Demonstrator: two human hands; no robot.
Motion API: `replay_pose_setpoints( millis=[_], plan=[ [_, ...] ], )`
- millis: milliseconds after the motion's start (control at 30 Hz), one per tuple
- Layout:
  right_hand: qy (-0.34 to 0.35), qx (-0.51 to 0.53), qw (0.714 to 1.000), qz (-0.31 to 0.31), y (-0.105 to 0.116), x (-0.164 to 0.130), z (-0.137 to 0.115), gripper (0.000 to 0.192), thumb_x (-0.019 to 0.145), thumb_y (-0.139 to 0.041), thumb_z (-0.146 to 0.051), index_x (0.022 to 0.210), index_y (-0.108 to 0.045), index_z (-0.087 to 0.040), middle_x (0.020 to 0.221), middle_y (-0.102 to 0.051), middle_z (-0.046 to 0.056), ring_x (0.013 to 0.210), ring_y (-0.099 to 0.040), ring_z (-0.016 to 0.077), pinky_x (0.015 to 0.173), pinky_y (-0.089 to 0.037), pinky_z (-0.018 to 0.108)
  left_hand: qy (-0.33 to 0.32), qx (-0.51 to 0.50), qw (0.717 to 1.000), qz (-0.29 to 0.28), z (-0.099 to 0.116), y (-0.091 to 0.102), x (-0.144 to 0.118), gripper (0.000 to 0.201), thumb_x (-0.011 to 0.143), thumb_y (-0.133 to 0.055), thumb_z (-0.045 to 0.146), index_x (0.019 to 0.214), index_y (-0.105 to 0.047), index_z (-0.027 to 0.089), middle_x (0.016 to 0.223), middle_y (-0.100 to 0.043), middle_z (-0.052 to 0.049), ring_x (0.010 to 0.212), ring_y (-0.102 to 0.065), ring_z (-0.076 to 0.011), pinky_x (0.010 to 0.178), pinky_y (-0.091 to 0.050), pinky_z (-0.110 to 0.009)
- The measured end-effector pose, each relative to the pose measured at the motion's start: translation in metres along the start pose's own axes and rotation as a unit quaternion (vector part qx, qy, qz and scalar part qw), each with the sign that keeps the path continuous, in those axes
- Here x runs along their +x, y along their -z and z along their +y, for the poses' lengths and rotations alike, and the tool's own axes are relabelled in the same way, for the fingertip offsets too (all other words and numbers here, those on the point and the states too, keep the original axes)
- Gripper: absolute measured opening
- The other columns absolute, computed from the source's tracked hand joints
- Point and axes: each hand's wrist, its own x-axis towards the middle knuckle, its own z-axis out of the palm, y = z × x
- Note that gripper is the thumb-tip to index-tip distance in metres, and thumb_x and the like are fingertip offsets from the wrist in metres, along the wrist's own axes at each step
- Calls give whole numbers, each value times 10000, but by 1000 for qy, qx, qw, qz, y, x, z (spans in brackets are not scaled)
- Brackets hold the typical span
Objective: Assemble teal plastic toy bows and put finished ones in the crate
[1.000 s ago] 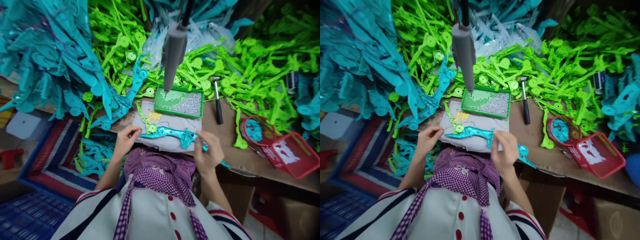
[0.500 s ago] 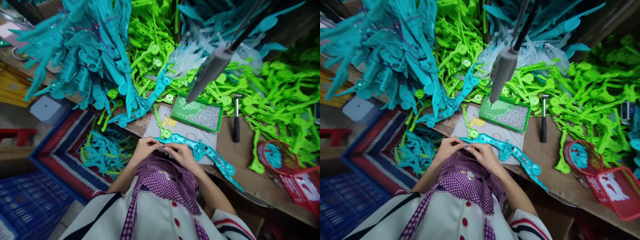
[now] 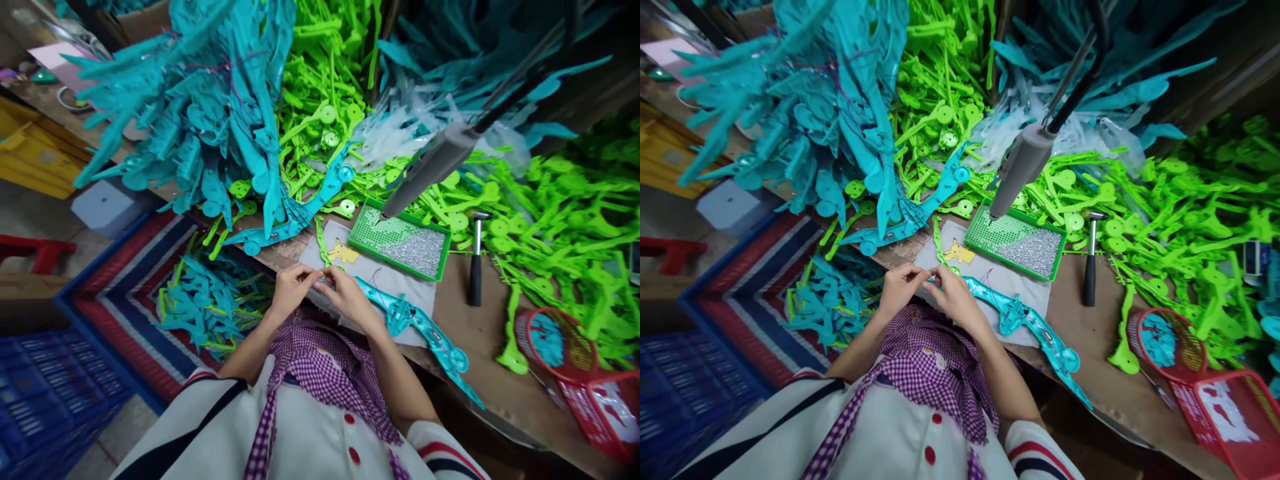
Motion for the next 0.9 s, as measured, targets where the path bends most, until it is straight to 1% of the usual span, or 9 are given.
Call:
replay_pose_setpoints(
  millis=[133,267,333,400,467,533,633,733,900],
  plan=[
    [7,25,1000,-11,24,21,-17,109,917,-599,-295,887,-642,-200,812,-679,5,714,-567,137,669,-398,257,60,-103,993,-7,3,-1,16,344,782,-718,502,704,-732,167,605,-659,-2,543,-547,-123,524,-437,-239],
    [9,8,1000,26,38,51,-32,135,868,-641,-271,761,-613,-193,736,-656,-3,666,-534,123,644,-358,260,24,-103,994,31,10,4,40,371,809,-705,524,722,-706,164,606,-627,6,563,-545,-114,533,-439,-222],
    [11,25,999,35,41,55,-29,178,860,-647,-312,736,-601,-193,712,-642,-3,650,-520,122,635,-356,264,-19,-69,997,42,10,7,47,355,841,-694,521,861,-717,167,719,-679,-10,638,-594,-120,598,-481,-222],
    [-7,58,997,40,42,48,-18,211,840,-654,-357,724,-593,-192,691,-620,-5,637,-506,123,625,-361,268,-52,-28,998,32,4,5,47,430,858,-696,512,1124,-677,175,870,-713,-29,664,-616,-112,637,-508,-224],
    [-41,95,992,68,45,36,-4,235,817,-659,-402,735,-601,-189,655,-580,-15,612,-481,122,596,-353,267,-83,23,996,8,-7,-1,43,529,887,-685,479,1313,-573,186,1032,-709,-65,717,-648,-118,701,-541,-249],
    [-60,115,986,107,46,29,6,259,806,-655,-442,773,-624,-187,631,-542,-26,592,-451,121,568,-334,263,-123,97,987,-31,-18,-11,38,491,920,-664,419,1341,-553,192,1210,-668,-118,955,-687,-179,880,-554,-334],
    [-53,93,987,122,43,43,14,245,799,-644,-437,786,-635,-192,601,-503,-38,582,-433,125,573,-332,265,-164,222,953,-122,-26,-24,33,384,931,-660,344,1280,-602,196,1414,-572,-153,1359,-512,-297,1125,-413,-507],
    [-77,22,990,116,32,71,22,143,766,-618,-330,713,-595,-199,587,-514,-34,589,-463,135,614,-356,277,-162,289,926,-183,-26,-28,25,299,949,-631,337,1193,-630,165,1443,-561,-164,1440,-425,-325,1188,-316,-569],
    [-76,-19,996,52,11,95,42,138,800,-556,-318,778,-599,-189,672,-597,-9,634,-521,143,636,-371,272,-155,263,927,-219,-27,-23,7,259,976,-580,348,1144,-618,155,1415,-582,-167,1472,-389,-290,1197,-364,-495]
  ],
)
